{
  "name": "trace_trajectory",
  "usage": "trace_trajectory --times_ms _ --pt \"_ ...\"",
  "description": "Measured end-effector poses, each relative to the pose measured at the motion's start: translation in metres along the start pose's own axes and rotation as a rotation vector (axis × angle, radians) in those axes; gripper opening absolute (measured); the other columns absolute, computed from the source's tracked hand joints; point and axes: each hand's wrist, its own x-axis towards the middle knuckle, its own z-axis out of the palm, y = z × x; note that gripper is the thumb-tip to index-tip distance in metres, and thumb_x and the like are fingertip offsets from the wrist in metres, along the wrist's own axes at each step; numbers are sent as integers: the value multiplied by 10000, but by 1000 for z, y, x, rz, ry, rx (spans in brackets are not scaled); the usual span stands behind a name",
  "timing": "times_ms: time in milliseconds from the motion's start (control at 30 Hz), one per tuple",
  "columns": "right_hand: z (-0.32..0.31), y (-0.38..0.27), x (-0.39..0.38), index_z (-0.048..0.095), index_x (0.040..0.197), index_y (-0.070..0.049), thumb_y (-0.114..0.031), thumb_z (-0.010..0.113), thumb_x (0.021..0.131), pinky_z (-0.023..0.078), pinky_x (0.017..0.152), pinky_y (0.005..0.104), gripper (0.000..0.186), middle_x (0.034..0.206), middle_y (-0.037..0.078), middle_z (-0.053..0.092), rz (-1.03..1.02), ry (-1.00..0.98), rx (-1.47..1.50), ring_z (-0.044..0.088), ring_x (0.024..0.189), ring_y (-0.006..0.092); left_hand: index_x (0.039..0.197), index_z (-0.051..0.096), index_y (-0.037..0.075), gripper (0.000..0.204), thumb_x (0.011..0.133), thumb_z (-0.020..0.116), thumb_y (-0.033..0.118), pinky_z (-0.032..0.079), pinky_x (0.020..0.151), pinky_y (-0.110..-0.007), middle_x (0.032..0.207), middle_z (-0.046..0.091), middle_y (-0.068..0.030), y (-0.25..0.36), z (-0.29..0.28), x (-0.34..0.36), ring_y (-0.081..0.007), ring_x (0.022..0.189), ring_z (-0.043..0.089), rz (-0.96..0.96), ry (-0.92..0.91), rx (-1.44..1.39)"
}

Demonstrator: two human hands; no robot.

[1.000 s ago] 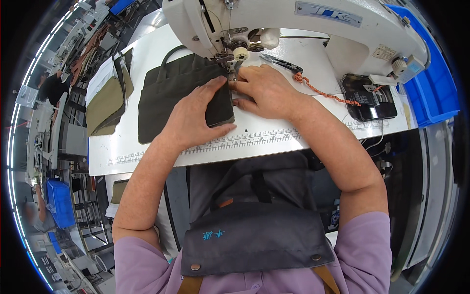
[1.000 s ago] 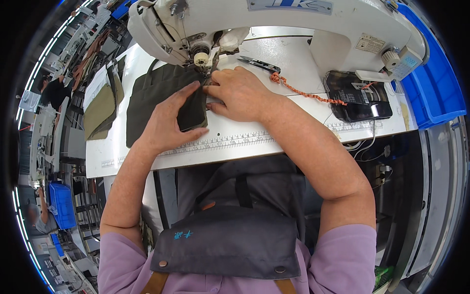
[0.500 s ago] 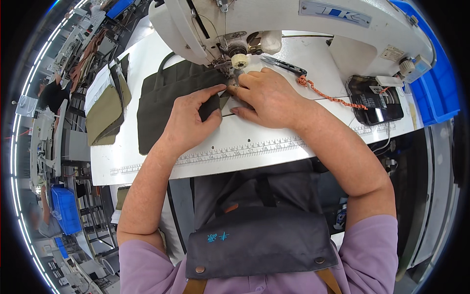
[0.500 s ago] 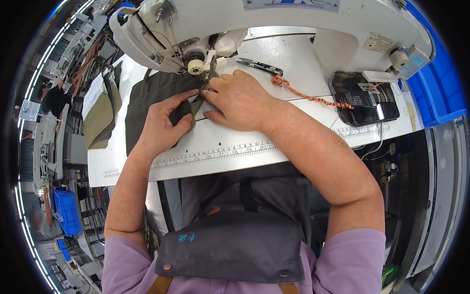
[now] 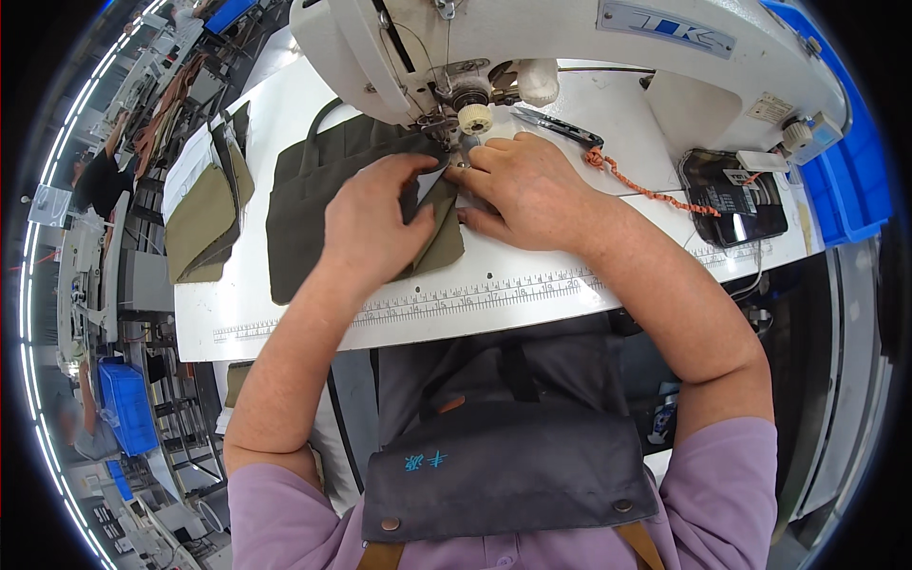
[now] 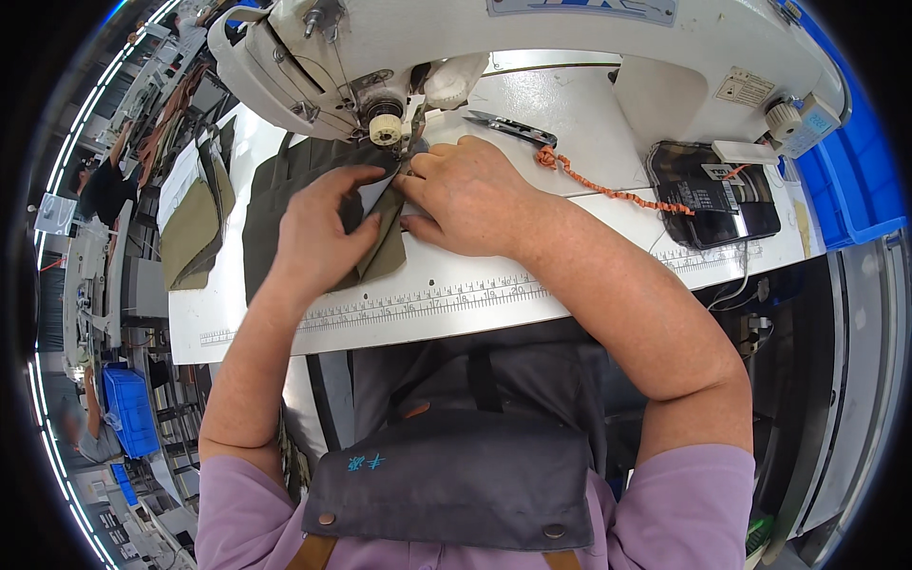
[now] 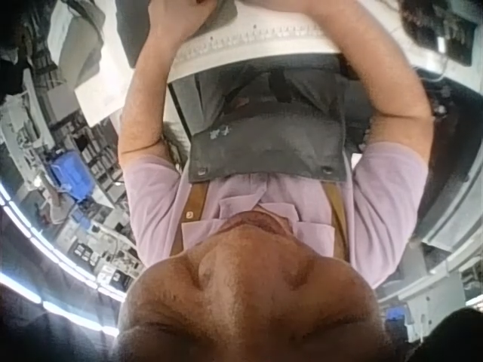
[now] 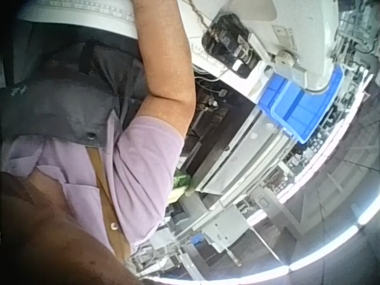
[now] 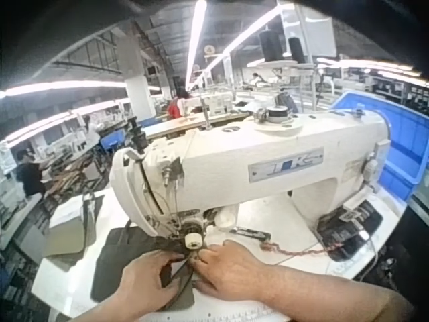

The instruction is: Sewing the edges and handles of small leather tote bags using an industrial sewing machine.

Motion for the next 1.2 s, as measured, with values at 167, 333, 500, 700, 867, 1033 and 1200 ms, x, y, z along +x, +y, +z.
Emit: trace_trajectory --times_ms 167,333,500,700,867,1033,1200 --pt "-2 -2 -1 737 1051 -54 -368 730 867 520 754 431 364 876 90 674 26 -43 22 678 896 285 1106 750 79 383 746 627 27 537 851 -411 1063 652 -105 2 3 2 -323 997 653 43 -28 313" --pt "-3 -2 -2 732 1080 -50 -370 742 854 524 767 426 392 890 89 675 22 -43 38 680 912 284 1113 745 53 393 750 597 21 530 774 -408 1011 654 -125 -8 -9 19 -336 888 655 -84 -57 151" --pt "-2 -3 -2 711 1117 -36 -386 739 848 520 763 418 443 920 88 676 27 -30 30 680 920 277 1205 733 68 463 751 639 78 513 718 -400 963 631 -117 -20 -5 11 -312 796 639 106 -81 67" --pt "-1 -5 2 699 1008 -28 -370 727 838 514 720 413 383 879 96 675 28 -29 -7 689 850 275 1304 692 112 534 774 662 173 529 712 -380 935 585 -85 -15 -3 1 -258 764 643 -6 -220 111" --pt "1 -8 5 675 856 -36 -319 708 835 511 660 424 285 765 103 670 4 -23 -47 693 731 288 1344 674 135 564 783 629 168 512 685 -384 891 551 -95 -15 -6 11 -267 719 608 63 -250 159" --pt "0 -12 5 656 791 -43 -289 690 863 507 627 433 258 695 98 667 43 -29 -67 692 679 286 1358 668 150 610 756 579 105 501 675 -392 874 534 -103 -17 -8 9 -282 683 579 116 -220 234" --pt "-1 -13 3 649 787 -48 -269 694 865 498 612 419 239 696 86 664 46 -56 -91 689 662 272 1372 658 140 562 816 647 223 552 750 -408 920 604 -84 -20 -8 8 -274 839 663 227 -225 375"
